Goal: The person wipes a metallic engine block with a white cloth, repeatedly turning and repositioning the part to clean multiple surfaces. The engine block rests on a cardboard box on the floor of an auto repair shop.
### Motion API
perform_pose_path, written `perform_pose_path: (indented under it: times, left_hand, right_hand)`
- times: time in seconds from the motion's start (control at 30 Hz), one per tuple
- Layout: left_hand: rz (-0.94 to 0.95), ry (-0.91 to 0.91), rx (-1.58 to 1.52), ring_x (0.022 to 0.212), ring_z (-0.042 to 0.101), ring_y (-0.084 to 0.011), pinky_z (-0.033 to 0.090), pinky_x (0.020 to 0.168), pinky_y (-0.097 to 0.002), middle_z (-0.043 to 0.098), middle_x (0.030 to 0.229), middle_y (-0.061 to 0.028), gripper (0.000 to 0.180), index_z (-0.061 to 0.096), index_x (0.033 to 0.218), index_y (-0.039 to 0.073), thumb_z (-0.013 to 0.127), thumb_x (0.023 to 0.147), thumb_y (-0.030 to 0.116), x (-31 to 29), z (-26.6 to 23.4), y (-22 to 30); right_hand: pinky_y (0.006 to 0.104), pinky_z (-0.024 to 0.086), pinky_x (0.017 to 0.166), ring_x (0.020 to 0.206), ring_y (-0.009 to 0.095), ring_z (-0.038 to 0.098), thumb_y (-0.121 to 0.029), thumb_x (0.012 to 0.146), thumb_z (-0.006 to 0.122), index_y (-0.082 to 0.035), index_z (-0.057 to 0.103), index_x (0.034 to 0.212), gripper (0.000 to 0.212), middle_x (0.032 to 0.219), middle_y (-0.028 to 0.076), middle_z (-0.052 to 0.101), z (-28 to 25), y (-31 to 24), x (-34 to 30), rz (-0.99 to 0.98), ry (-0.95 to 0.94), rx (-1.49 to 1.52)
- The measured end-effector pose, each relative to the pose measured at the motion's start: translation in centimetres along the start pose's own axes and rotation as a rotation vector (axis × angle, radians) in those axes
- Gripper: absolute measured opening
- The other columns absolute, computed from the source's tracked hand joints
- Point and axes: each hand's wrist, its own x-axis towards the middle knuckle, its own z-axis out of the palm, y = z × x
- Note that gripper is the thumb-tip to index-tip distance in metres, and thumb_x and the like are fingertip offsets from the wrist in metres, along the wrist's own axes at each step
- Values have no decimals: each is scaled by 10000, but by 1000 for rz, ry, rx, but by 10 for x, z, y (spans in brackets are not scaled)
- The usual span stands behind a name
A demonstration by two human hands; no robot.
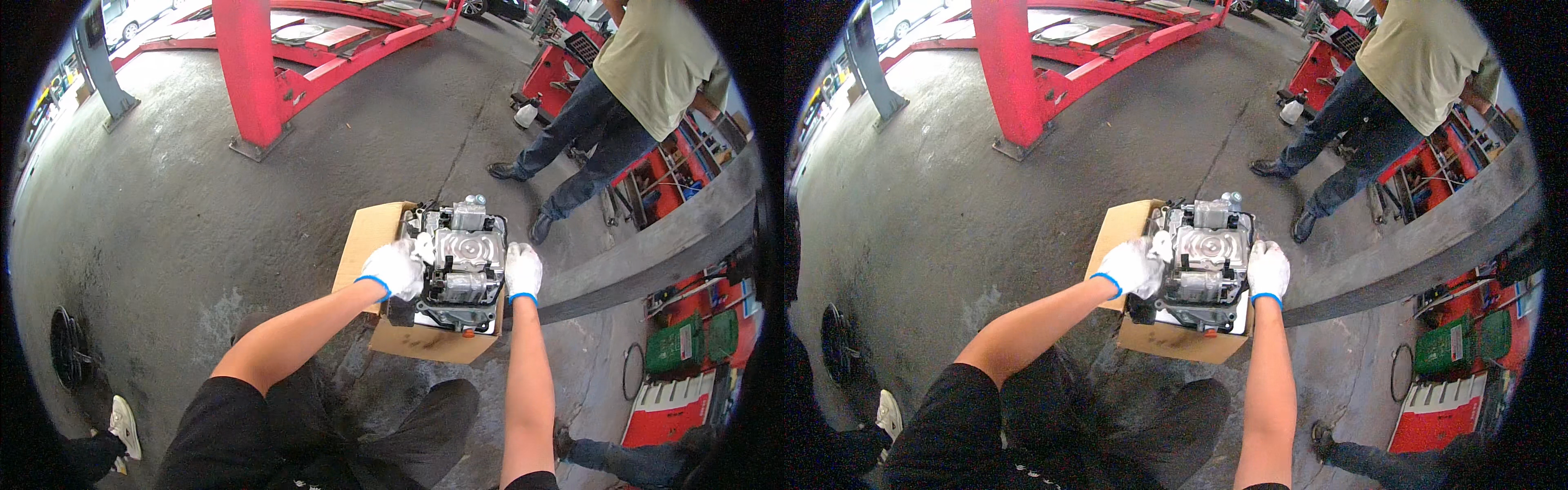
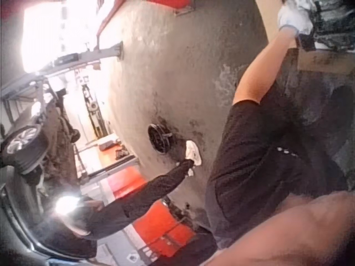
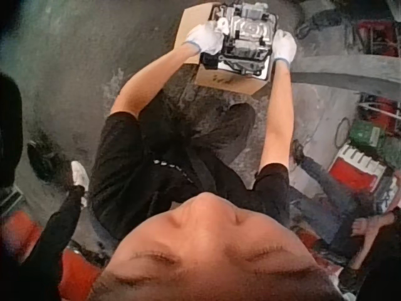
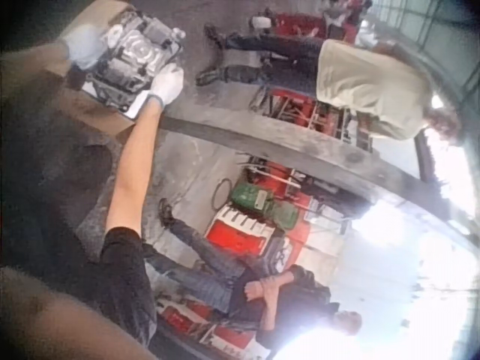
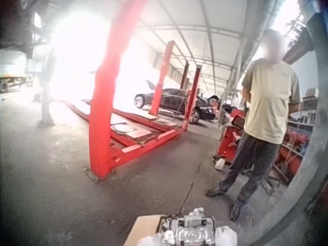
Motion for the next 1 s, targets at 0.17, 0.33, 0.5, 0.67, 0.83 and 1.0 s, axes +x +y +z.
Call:
perform_pose_path:
  times: [0.17, 0.33, 0.5, 0.67, 0.83, 1.0]
  left_hand:
    - [32, 12, 5, 981, 687, -456, 540, 884, -521, 704, 1033, -295, 324, 652, 1052, 7, 602, 889, 283, -25, -8, 15]
    - [-14, 241, -48, 1018, 669, -460, 524, 915, -528, 708, 1046, -276, 382, 665, 1126, 39, 601, 883, 327, 28, 15, -12]
    - [-43, 212, -43, 1034, 668, -452, 514, 926, -524, 708, 1057, -276, 394, 658, 1136, 26, 589, 889, 326, 30, 12, -6]
    - [71, 62, 13, 979, 671, -463, 531, 876, -527, 698, 1017, -289, 345, 641, 1064, 24, 607, 885, 317, -6, 6, 0]
    - [217, -15, 62, 917, 681, -454, 536, 806, -542, 698, 942, -249, 319, 581, 1007, 56, 634, 897, 351, -49, -5, 3]
    - [-9, 132, -137, 956, 667, -474, 523, 857, -548, 687, 1038, -291, 337, 606, 1050, 9, 570, 929, 322, -30, -4, 1]
  right_hand:
    - [529, 513, 900, 999, 455, 678, -389, 993, 493, -9, 721, 1034, 445, 1037, 289, 706, -5, 1, -2, -1, -4, 8]
    - [530, 512, 897, 988, 455, 679, -389, 994, 494, -16, 727, 1019, 441, 1025, 288, 707, -1, -2, -3, -15, 25, 2]
    - [527, 516, 894, 982, 449, 683, -386, 993, 499, -17, 728, 1005, 435, 1019, 280, 711, -2, -3, 0, -10, 0, -22]
    - [511, 513, 924, 1026, 442, 677, -389, 985, 502, -24, 728, 1061, 437, 1068, 266, 713, -4, -8, -3, 60, -4, 21]
    - [510, 511, 929, 1036, 437, 676, -392, 989, 493, -26, 725, 1088, 444, 1080, 266, 711, -8, -7, -2, 37, -30, -23]
    - [510, 507, 924, 1019, 443, 671, -380, 990, 482, -23, 727, 1048, 437, 1066, 275, 705, -3, -1, -2, -8, 3, -3]
